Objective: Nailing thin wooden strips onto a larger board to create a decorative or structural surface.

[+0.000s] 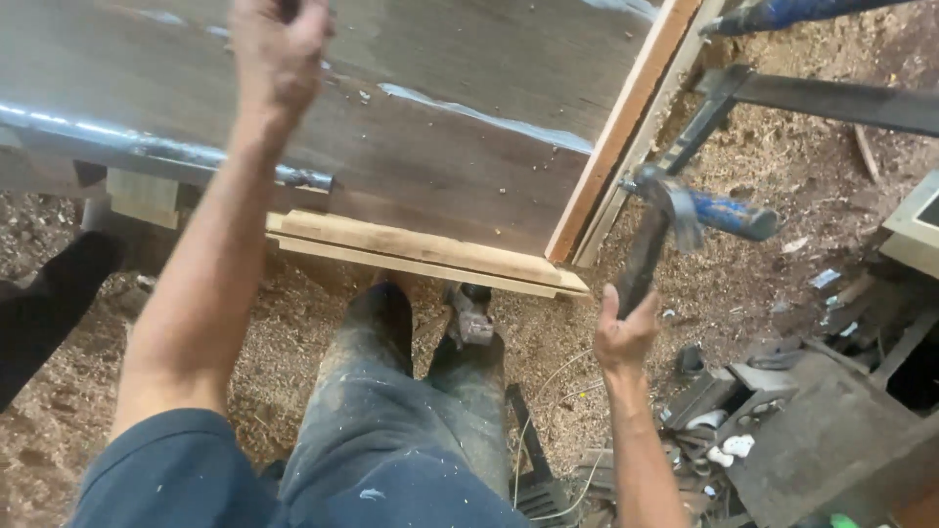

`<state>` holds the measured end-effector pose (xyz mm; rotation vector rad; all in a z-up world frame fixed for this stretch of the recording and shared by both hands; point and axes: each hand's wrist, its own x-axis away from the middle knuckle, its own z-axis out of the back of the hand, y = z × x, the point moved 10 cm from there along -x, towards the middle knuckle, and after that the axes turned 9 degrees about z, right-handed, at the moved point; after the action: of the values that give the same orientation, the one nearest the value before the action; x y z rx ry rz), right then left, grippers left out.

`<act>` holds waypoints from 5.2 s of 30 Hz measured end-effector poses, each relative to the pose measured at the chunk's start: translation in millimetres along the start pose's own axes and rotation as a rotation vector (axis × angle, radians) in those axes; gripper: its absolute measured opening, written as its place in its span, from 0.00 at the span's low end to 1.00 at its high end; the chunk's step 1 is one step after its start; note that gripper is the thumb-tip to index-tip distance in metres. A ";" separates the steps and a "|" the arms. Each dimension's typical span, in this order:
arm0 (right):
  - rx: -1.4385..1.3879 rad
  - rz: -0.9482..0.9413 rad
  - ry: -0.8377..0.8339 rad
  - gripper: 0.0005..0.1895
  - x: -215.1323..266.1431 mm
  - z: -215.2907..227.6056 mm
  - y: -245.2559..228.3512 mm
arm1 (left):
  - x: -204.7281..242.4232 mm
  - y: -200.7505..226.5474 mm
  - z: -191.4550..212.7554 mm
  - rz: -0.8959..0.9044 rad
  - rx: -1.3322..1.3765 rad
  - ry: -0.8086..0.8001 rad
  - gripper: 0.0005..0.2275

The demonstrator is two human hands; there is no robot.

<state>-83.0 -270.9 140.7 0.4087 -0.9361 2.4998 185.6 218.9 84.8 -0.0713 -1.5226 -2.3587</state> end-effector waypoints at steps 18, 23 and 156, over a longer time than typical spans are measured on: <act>0.039 0.405 0.127 0.33 -1.5 35.5 -98.9 | 119.2 61.3 -358.7 -0.605 -0.042 -0.296 0.45; 0.158 0.390 -0.031 0.33 -13.9 21.1 -104.2 | 128.5 63.2 -354.2 -0.669 -0.023 -0.295 0.41; -0.319 -0.439 0.449 0.36 -5.5 -102.6 -173.3 | -48.6 40.6 -84.3 -0.493 -0.570 -0.561 0.30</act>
<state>-4.6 -86.2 158.5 -0.0518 -0.9175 1.8897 255.1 140.4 73.8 -0.5960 -1.0859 -3.3209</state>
